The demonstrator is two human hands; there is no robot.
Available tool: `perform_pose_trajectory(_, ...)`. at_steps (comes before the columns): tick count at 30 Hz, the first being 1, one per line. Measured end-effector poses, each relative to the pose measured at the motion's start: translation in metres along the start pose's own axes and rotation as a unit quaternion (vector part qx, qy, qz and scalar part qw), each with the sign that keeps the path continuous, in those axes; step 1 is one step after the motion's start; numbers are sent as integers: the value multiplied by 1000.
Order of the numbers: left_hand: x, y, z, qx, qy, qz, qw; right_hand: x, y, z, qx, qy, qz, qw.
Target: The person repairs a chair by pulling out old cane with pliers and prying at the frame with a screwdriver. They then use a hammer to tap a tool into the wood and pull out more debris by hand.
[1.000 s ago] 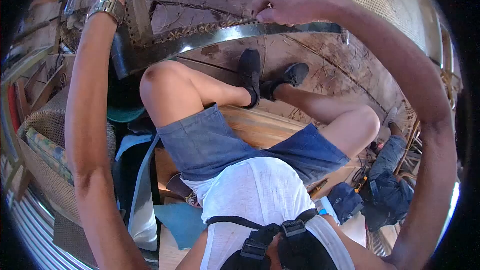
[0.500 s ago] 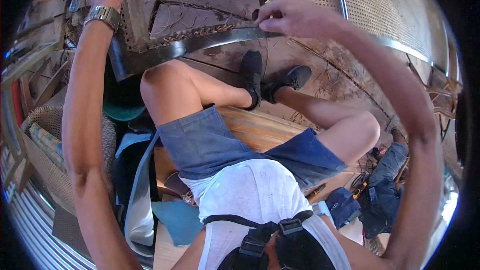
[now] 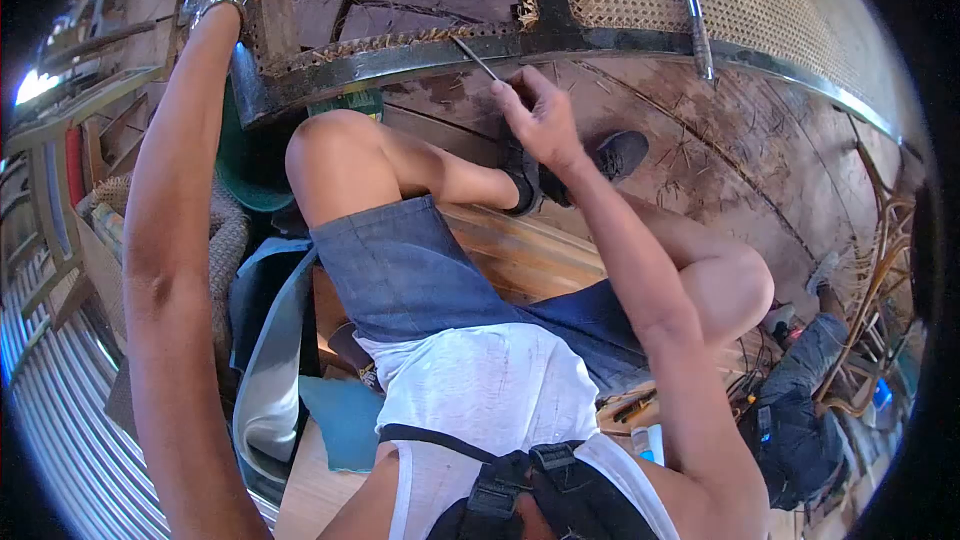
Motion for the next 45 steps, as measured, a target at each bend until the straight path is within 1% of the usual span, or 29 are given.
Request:
perform_pose_trajectory(2, -3, -2, 0, -6, -6, 16, 1000, 15, -4, -5, 6, -4, -14, 1000)
perform_pose_trajectory(3, -1, -4, 0, -13, -10, 34, 999, 21, -11, -5, 2, 23, -16, 1000)
perform_pose_trajectory(4, -1, -4, -2, -11, -12, 34, 999, 26, -16, -5, -2, 51, -19, 999)
perform_pose_trajectory(5, -2, -3, -2, -20, -40, 22, 999, 31, -17, -1, -2, 50, -21, 999)
perform_pose_trajectory(6, -5, -2, -2, -29, -67, 10, 997, 34, -16, 3, -13, -3, -35, 999)
perform_pose_trajectory(7, -5, -1, -2, -29, -66, 10, 997, 34, -12, 6, -24, -55, -50, 997)
perform_pose_trajectory(8, -6, 1, -4, -24, -63, 15, 998, 32, -7, 13, -25, -52, -52, 997)
perform_pose_trajectory(10, -4, 2, -4, -21, -55, 22, 998, 37, 5, 12, 115, -132, 1, 985)
perform_pose_trajectory(11, -5, 1, -3, -20, -62, 12, 998, 32, 12, 24, 115, -129, 0, 985)
perform_pose_trajectory(12, -6, 0, -2, -19, -70, 1, 997, 24, 18, 41, 117, -21, 16, 993)
perform_pose_trajectory(13, -6, -1, -1, -18, -67, 1, 998, 16, 24, 57, 118, 89, 32, 989)
perform_pose_trajectory(14, -5, -2, 0, -22, -63, 5, 998, 6, 28, 68, 108, 157, 42, 981)
perform_pose_trajectory(15, -5, -2, 1, -26, -58, 9, 998, -9, 32, 76, 107, 161, 41, 980)
perform_pose_trajectory(17, -11, 8, -9, -12, -62, 10, 998, -21, 37, 100, 65, 263, 109, 956)
perform_pose_trajectory(18, -13, 11, -13, 3, -70, 11, 997, -24, 38, 107, 65, 265, 110, 956)
perform_pose_trajectory(20, -10, 7, -7, 0, -62, 1, 998, -34, 39, 127, 22, 261, 56, 964)
perform_pose_trajectory(21, -8, 5, -5, -1, -57, -6, 998, -33, 38, 125, 22, 262, 57, 963)
perform_pose_trajectory(23, -3, -1, -1, -10, -67, -9, 998, -30, 30, 129, -39, 241, 64, 968)
perform_pose_trajectory(24, -2, -4, 1, -17, -78, -12, 997, -29, 27, 129, -39, 242, 65, 967)
perform_pose_trajectory(26, 2, -8, 4, -13, -63, -9, 998, -27, 19, 129, -4, 260, 79, 963)
perform_pose_trajectory(28, 2, -9, 7, -10, -50, -8, 999, -25, 12, 128, -12, 275, 81, 958)
perform_pose_trajectory(30, 1, -7, 4, -19, -50, 16, 998, -25, 6, 128, -19, 289, 82, 954)
perform_pose_trajectory(34, 0, -4, 3, -20, -35, 16, 999, -25, -1, 126, 8, 319, 110, 941)
perform_pose_trajectory(36, 1, -2, 2, -22, -14, 40, 999, -25, -5, 125, 12, 323, 120, 939)
perform_pose_trajectory(39, 0, -1, 1, -33, -21, 41, 998, -28, -10, 126, 1, 325, 123, 938)
perform_pose_trajectory(42, 0, 0, 1, -31, -18, 43, 998, -33, -17, 131, -7, 352, 140, 925)
perform_pose_trajectory(44, 0, 0, 1, -29, -19, 38, 999, -35, -25, 136, -84, 384, 170, 904)
perform_pose_trajectory(45, -1, 0, 1, -28, -21, 33, 999, -40, -31, 138, -84, 384, 169, 904)
Point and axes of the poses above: each hand's wrist, its own y-axis away from the middle knuckle, its own x-axis out of the palm, z = x × y, the point moved 8 cm from there along -y, towards the middle knuckle, and after that the axes turned 14 degrees about z, right-handed, at the moved point
